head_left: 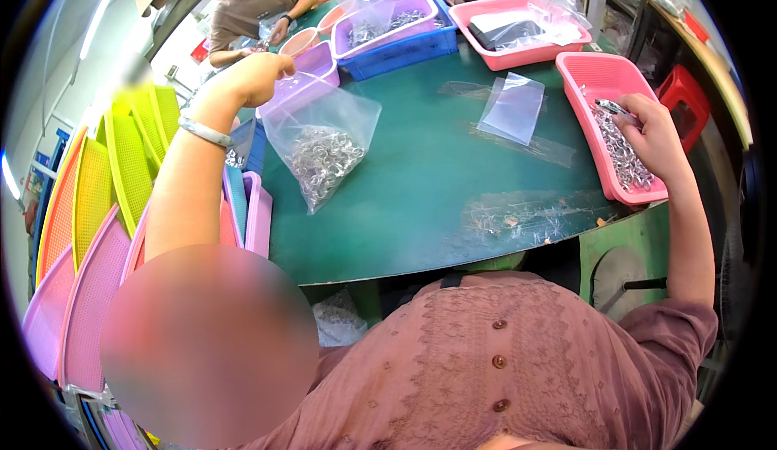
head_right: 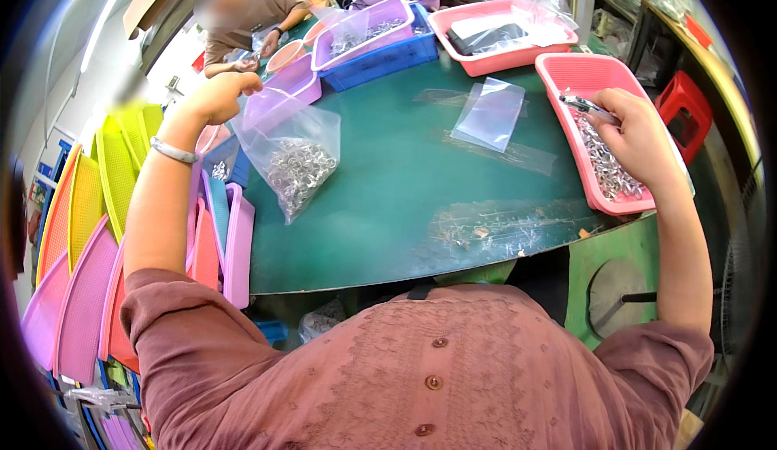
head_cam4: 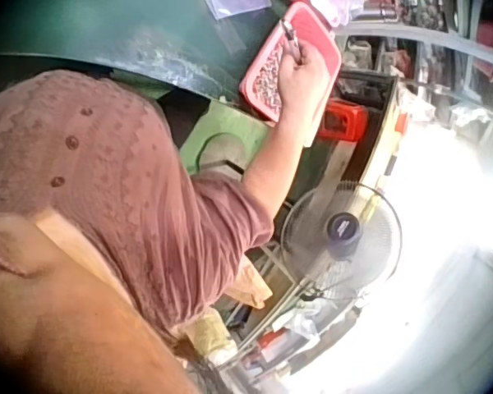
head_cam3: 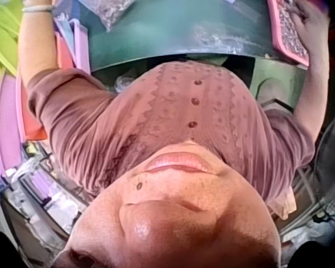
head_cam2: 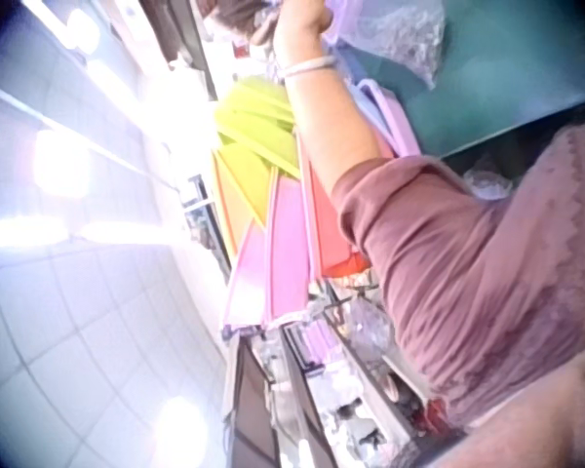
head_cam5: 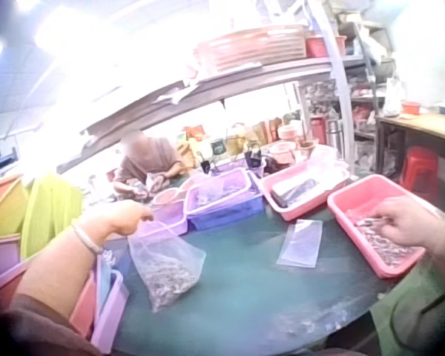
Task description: The person sorts a pile of small metal clips, gathers them into a plastic bag, and then writes on a small white card before putting more clips into a second plastic bag.
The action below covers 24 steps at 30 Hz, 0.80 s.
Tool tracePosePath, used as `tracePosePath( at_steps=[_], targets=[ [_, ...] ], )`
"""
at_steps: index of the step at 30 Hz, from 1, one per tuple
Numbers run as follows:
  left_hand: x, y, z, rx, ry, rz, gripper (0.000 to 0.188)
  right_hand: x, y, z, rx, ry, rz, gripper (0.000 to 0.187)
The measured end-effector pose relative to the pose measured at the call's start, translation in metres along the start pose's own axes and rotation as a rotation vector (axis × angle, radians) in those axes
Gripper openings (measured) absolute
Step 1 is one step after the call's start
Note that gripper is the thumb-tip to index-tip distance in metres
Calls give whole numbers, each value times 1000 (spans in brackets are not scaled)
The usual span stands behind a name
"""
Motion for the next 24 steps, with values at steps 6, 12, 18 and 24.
tracePosePath(
  at_steps=[6, 12, 18, 24],
  targets=[
    [-16, -7, -13, -95, 29, 99, 29, -18, 8, 6, 29, 19, 31, 25],
    [-67, -32, -18, -365, -70, 270, 19, -75, 47, 23, 119, -53, 102, 18],
    [-135, -57, 12, -402, -82, 413, 21, -79, 59, 30, -18, -134, -9, 16],
    [-189, -36, 51, -185, -196, 542, 23, -87, 53, 30, 106, -135, 107, 18]
  ],
)
Point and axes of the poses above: each hand's wrist, its own y-axis towards the middle knuckle, its own z-axis out of the palm, x = y × z, the point moved 3 cm from there along y, towards the middle knuckle, and after that the axes turned 5 degrees about -y, right-handed, at the moved point
